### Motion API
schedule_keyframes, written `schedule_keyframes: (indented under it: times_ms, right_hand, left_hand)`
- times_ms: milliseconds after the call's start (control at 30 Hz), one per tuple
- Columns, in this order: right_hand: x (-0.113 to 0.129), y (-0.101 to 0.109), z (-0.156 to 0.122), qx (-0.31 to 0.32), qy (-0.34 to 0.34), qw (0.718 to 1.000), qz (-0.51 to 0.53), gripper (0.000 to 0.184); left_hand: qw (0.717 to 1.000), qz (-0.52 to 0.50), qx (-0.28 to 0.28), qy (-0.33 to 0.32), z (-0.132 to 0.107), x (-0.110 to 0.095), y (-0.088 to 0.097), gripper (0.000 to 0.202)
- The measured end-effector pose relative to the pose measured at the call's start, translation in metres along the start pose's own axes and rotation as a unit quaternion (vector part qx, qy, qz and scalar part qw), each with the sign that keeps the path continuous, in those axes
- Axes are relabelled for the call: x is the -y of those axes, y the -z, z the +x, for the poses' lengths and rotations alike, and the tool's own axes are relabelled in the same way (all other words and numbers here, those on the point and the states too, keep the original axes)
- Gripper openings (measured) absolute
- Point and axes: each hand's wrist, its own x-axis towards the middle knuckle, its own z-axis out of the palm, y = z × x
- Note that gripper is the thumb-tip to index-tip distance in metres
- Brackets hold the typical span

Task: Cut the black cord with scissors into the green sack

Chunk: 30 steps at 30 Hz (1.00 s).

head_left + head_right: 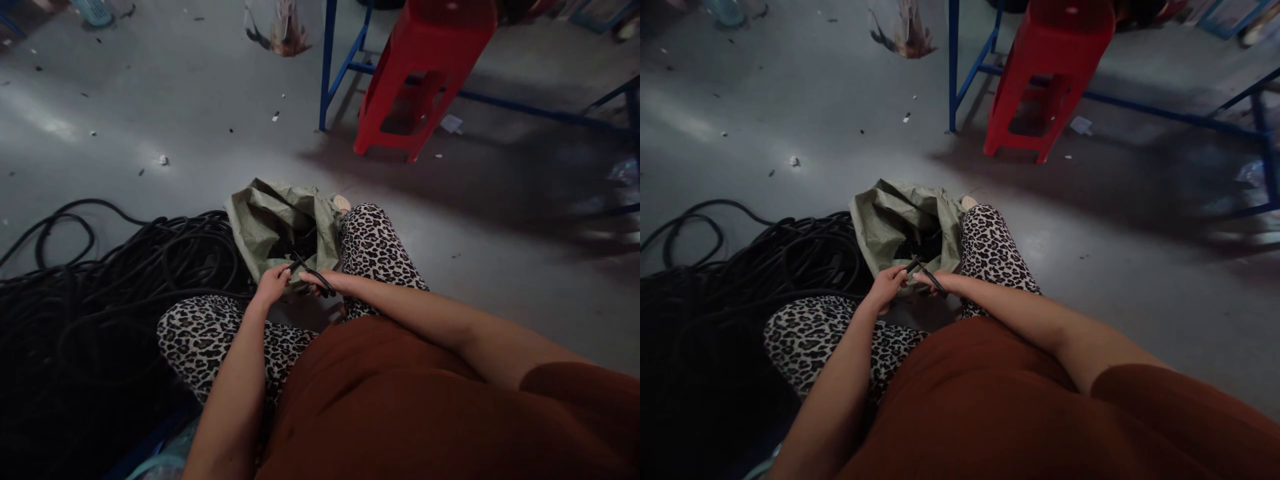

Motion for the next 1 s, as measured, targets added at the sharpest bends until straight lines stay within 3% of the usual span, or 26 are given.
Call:
schedule_keyframes:
  times_ms: [300,600,1000]
  right_hand:
    - [-0.0006,-0.0002,0.0000,-0.012,0.012,1.000,-0.001,0.048]
    - [0.0020,-0.0018,-0.0003,-0.026,-0.020,0.999,-0.024,0.051]
    - [0.0031,-0.0012,-0.0032,-0.053,-0.004,0.996,-0.074,0.057]
  left_hand:
    - [0.997,0.054,0.026,-0.056,-0.0009,0.0045,0.0026,0.035]
    - [0.999,0.013,0.019,-0.036,-0.0001,0.0039,0.0003,0.033]
    - [1.000,-0.026,0.003,-0.009,0.0018,-0.0011,-0.0010,0.030]
